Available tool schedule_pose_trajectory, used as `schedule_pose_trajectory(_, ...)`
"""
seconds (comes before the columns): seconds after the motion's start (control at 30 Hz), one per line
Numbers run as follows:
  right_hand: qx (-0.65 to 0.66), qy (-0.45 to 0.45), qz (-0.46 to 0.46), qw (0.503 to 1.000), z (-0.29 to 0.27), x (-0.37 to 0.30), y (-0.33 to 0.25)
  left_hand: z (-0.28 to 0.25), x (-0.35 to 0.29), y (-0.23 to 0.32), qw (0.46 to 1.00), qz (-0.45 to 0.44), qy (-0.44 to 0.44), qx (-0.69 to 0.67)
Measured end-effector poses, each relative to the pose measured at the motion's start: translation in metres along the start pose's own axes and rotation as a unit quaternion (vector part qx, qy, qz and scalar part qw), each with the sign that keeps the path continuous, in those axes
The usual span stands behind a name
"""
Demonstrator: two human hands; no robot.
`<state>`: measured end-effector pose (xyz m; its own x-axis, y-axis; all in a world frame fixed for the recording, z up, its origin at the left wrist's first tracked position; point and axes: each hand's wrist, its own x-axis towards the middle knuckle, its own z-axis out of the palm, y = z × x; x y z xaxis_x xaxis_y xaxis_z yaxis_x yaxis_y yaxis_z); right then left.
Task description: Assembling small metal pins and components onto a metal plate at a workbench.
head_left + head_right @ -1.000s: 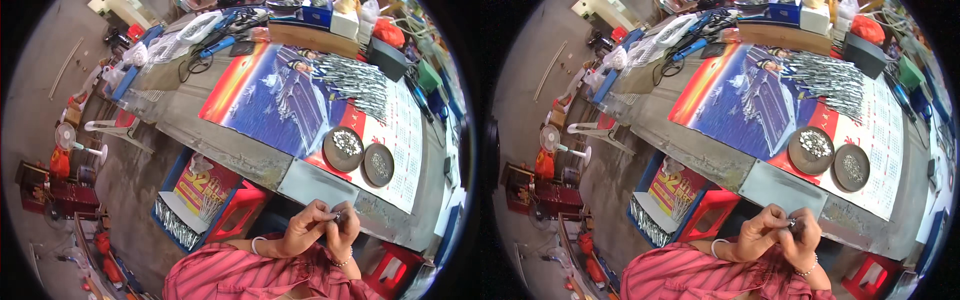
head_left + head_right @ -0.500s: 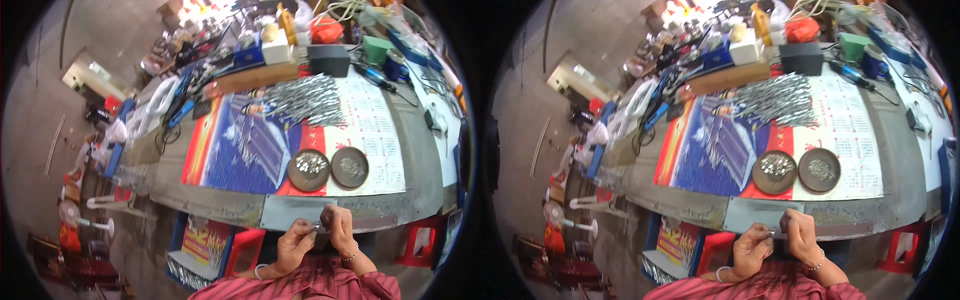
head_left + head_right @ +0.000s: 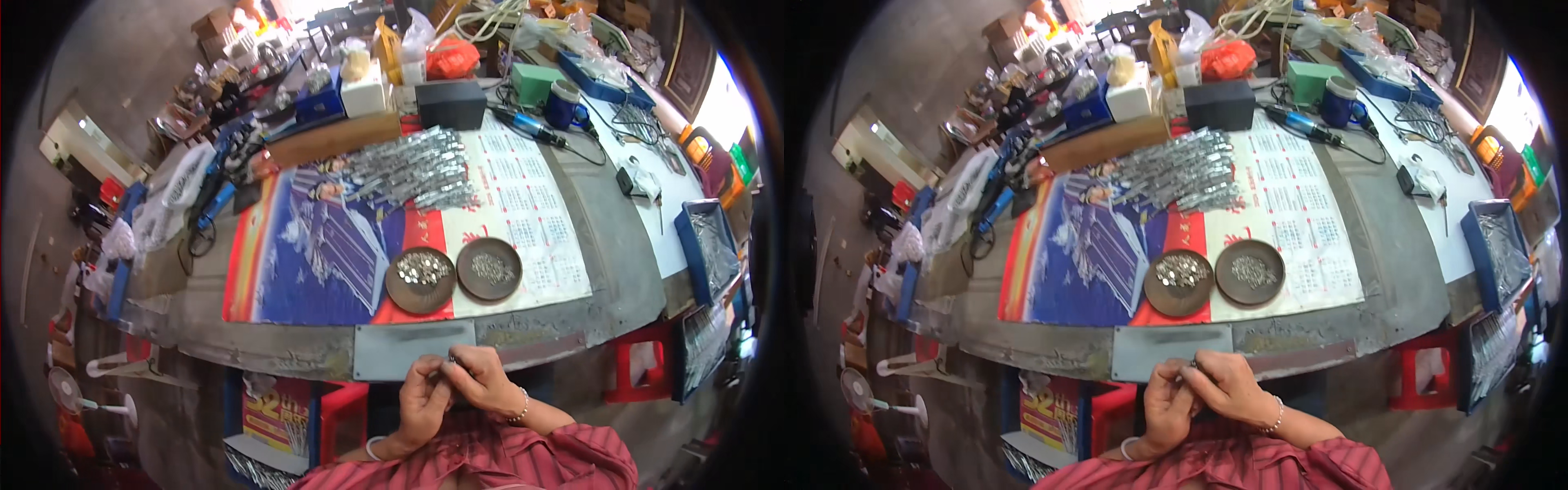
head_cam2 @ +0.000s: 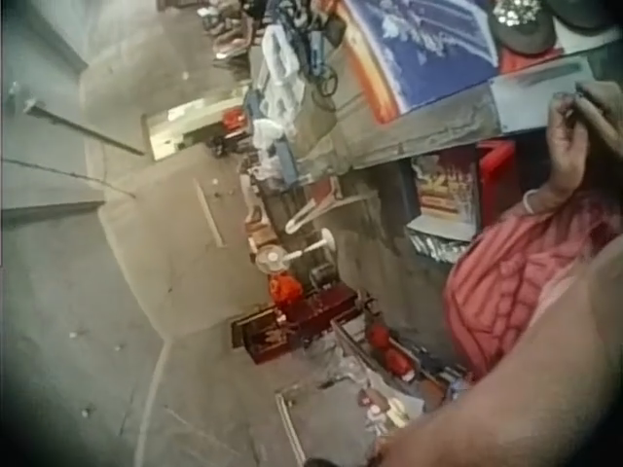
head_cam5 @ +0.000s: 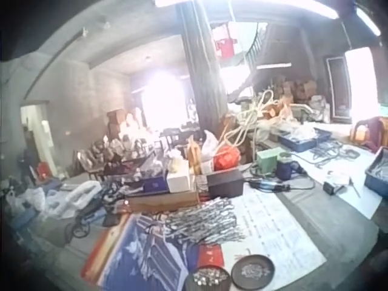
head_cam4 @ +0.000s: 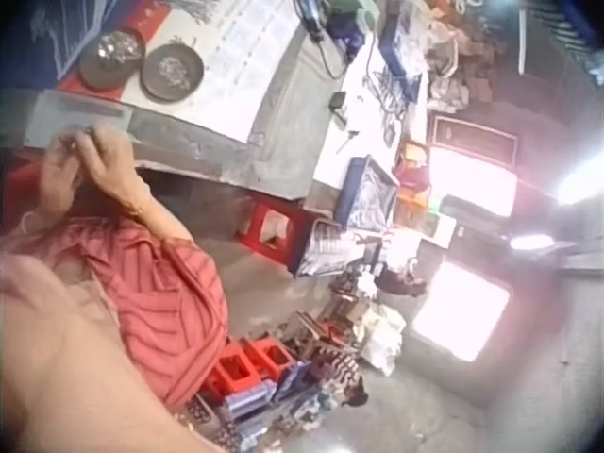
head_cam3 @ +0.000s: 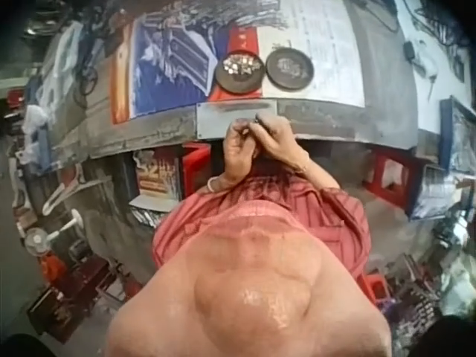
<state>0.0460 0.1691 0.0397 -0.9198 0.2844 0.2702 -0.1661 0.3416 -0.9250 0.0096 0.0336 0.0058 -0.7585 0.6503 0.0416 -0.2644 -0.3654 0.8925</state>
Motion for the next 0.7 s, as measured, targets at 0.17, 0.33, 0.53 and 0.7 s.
schedule_pose_trajectory(0.17,0.001,-0.006,0.013,1.000,-0.007,0.000,-0.002,0.003,0.004,0.018,0.996,-0.058,-0.063,0.014)
schedule_pose_trajectory(0.33,0.026,0.035,0.049,0.998,-0.015,-0.002,-0.007,-0.027,0.023,0.040,0.966,0.123,-0.017,0.226)
schedule_pose_trajectory(0.53,0.017,-0.005,0.047,0.999,-0.012,-0.011,-0.006,-0.079,0.074,0.189,0.891,0.360,-0.235,0.144)
schedule_pose_trajectory(0.7,0.023,-0.046,-0.030,0.998,0.006,-0.015,-0.006,-0.066,0.034,0.203,0.918,0.397,-0.011,0.003)
